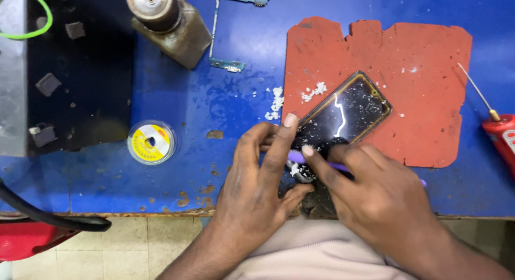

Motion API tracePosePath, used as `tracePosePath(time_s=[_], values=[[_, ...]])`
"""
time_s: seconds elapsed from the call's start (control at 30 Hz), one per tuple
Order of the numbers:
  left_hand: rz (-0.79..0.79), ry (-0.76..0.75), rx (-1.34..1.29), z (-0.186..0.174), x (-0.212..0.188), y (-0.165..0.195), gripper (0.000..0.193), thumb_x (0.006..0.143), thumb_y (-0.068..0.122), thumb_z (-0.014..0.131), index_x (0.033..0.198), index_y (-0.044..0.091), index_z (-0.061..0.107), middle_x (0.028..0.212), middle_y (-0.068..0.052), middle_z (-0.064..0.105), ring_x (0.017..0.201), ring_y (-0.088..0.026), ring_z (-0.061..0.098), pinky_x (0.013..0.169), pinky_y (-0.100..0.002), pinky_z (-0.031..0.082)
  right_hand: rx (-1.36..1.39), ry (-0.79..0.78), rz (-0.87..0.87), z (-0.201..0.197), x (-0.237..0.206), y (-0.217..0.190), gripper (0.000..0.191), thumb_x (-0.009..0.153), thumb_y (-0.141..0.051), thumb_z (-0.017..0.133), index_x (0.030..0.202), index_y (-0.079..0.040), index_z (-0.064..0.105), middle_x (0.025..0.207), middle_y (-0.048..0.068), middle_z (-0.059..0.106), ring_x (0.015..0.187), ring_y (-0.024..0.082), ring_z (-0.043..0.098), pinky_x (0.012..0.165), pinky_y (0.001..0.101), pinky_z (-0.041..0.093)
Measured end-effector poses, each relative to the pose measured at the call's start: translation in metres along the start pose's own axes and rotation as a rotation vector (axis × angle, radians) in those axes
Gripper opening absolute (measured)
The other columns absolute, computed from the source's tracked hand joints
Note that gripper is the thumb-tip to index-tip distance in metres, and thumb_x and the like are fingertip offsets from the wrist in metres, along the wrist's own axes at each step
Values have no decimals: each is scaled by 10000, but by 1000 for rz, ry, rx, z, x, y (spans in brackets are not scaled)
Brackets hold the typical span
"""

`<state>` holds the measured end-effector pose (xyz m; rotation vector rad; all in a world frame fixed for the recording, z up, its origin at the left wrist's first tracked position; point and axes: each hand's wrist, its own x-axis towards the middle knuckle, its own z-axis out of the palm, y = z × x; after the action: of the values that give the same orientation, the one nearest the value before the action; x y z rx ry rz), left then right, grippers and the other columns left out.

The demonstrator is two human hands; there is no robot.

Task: The person uses a red electric screwdriver to pry and separate the screen from the smartphone frame. They then use a purple toothbrush to clean the screen surface and edges. The person repeatedly pries along the screen perimeter and briefly turns the phone over to inspect the back.

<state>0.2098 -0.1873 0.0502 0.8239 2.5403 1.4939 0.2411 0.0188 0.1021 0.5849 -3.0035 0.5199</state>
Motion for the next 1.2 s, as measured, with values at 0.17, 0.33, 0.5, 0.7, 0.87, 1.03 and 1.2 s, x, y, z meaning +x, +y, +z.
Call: tracePosePath(time_s=[0.17,0.33,0.5,0.7,0.87,1.03,1.2], values=[[-6,-5,-3,-2,1,0,1104,763,166,920,1629,166,235,1405,-229,455,1212,-391,549,1029,-481,508,-55,0,95,-1,-6,5,531,721,-31,747,1232,-172,752,944,54,678,799,247,658,631,401,540],[4,-4,15,-2,3,1,1105,775,166,911,1633,154,214,1396,-227,483,1186,-414,546,1003,-502,494,-14,-25,51,-2,-10,4,551,681,-39,743,1216,-170,759,917,32,679,785,220,666,614,380,545],[15,-12,12,-2,4,1,1102,778,170,904,1633,132,210,1386,-225,503,1179,-420,551,1003,-501,493,-89,23,110,-3,-12,7,516,742,-42,756,1244,-161,760,952,34,685,782,215,651,622,381,532],[36,-3,28,-1,6,-1,1093,790,178,903,1629,104,207,1383,-213,527,1182,-409,554,1022,-505,482,-63,-72,67,-3,-21,12,553,677,-49,750,1201,-223,784,921,0,679,788,186,669,630,363,554],[43,0,30,1,7,-1,1096,772,179,899,1622,96,212,1388,-216,528,1194,-413,555,1024,-498,482,-55,-25,57,1,-31,18,535,692,-52,756,1215,-168,771,952,25,691,772,208,659,614,365,540],[39,-14,51,1,7,-2,1080,790,201,901,1621,83,221,1385,-213,534,1183,-395,559,1025,-490,483,-65,-30,102,0,-43,24,507,673,-16,745,1153,-172,790,915,29,692,750,209,666,621,370,546],[59,-13,60,4,8,-3,1071,788,206,899,1611,65,229,1366,-193,557,1184,-375,573,1029,-485,472,8,-6,47,6,-47,25,482,665,-18,741,1133,-121,795,931,42,694,785,224,672,624,367,557]])
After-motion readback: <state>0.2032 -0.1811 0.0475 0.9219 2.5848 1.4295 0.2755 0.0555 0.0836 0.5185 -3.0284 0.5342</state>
